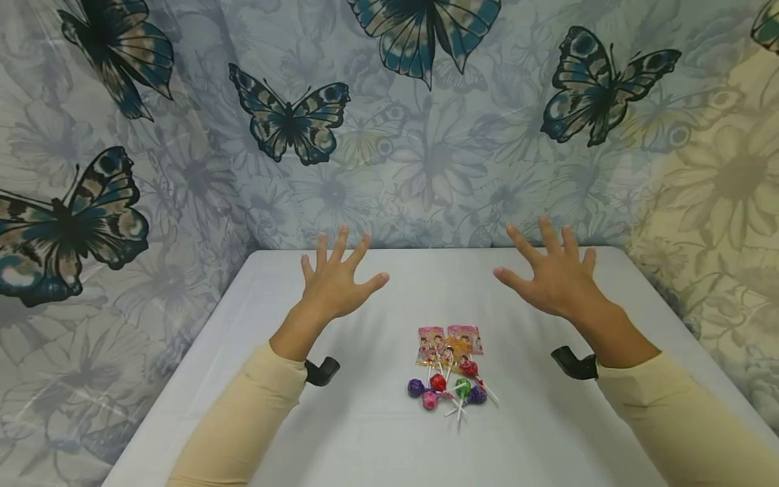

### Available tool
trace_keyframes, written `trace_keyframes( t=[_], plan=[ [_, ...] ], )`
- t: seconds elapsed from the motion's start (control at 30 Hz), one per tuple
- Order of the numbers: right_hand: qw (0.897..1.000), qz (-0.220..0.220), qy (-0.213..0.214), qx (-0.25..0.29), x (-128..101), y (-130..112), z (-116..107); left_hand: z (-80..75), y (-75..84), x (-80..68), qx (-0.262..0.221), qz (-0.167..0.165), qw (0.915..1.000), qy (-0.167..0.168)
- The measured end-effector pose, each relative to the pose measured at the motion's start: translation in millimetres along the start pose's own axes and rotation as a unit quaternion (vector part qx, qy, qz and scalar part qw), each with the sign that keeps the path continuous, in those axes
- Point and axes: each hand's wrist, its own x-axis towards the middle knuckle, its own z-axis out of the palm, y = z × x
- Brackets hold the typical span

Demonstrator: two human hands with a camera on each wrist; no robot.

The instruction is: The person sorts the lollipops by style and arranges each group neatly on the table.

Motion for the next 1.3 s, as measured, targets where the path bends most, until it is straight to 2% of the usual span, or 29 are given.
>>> trace_keyframes(
  t=[0.23, 0.53, 1.0, 1.3],
  plan=[
    [0.999, -0.033, 0.011, 0.012, -9.0, -0.5, 11.9, 18.2, 5.8, -2.5, -0.016, 0.042, 0.9989, 0.012],
    [0.994, -0.090, 0.057, 0.027, -13.6, 4.4, 38.1, 47.2, 8.9, -4.1, -0.066, 0.092, 0.9932, 0.026],
    [0.991, -0.112, 0.044, 0.053, -19.8, 1.6, 71.9, 91.8, 11.4, -10.6, -0.091, 0.123, 0.9879, -0.028],
    [0.992, -0.106, 0.018, 0.058, -21.2, 0.7, 85.6, 107.5, 13.0, -9.3, -0.104, 0.122, 0.9859, -0.046]
  ],
)
